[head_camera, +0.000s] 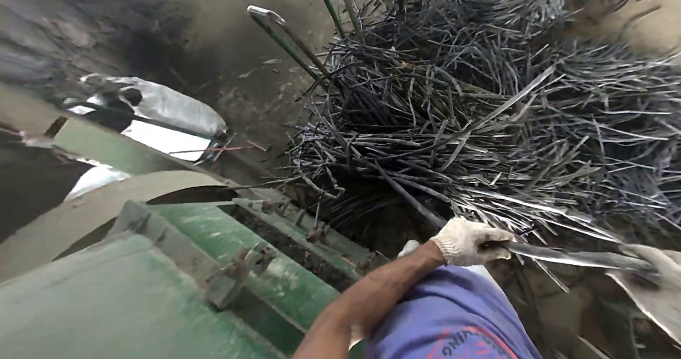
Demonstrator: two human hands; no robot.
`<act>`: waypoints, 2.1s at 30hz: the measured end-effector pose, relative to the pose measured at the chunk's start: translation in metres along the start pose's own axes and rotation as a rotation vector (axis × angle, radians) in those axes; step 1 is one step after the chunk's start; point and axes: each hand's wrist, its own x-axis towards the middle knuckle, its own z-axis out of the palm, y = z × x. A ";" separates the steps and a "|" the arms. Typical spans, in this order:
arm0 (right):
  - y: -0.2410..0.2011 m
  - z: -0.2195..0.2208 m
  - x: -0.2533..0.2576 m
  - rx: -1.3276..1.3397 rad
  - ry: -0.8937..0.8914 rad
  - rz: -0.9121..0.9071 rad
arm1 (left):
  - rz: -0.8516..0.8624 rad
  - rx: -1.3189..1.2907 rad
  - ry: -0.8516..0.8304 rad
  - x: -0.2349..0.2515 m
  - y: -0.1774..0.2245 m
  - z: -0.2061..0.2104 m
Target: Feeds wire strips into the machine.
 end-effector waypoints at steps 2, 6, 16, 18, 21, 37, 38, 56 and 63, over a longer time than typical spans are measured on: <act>-0.025 0.001 0.007 0.046 0.039 -0.149 | -0.020 -0.009 0.012 -0.002 -0.012 0.003; -0.086 0.020 0.028 0.116 0.087 -0.346 | -0.093 0.027 0.001 -0.012 -0.039 -0.008; -0.197 0.050 0.085 0.094 0.068 -0.361 | -0.328 0.321 0.256 -0.020 -0.121 -0.047; -0.200 0.054 0.103 0.069 0.007 -0.305 | -0.494 0.349 0.282 -0.009 -0.120 -0.041; -0.175 0.055 0.135 0.045 -0.126 -0.267 | -0.659 0.239 0.325 0.007 -0.115 -0.024; -0.155 0.137 0.238 -0.078 -0.350 -0.300 | -1.417 -0.197 0.642 -0.163 -0.103 0.048; -0.165 0.145 0.241 -0.063 -0.370 -0.289 | -1.455 -0.218 0.664 -0.175 -0.097 0.059; -0.224 0.212 0.302 0.628 -0.963 0.036 | -1.635 -0.536 0.611 -0.235 -0.114 0.090; -0.329 0.228 0.317 0.343 -0.666 -0.317 | -1.495 -0.669 0.712 -0.225 -0.169 0.040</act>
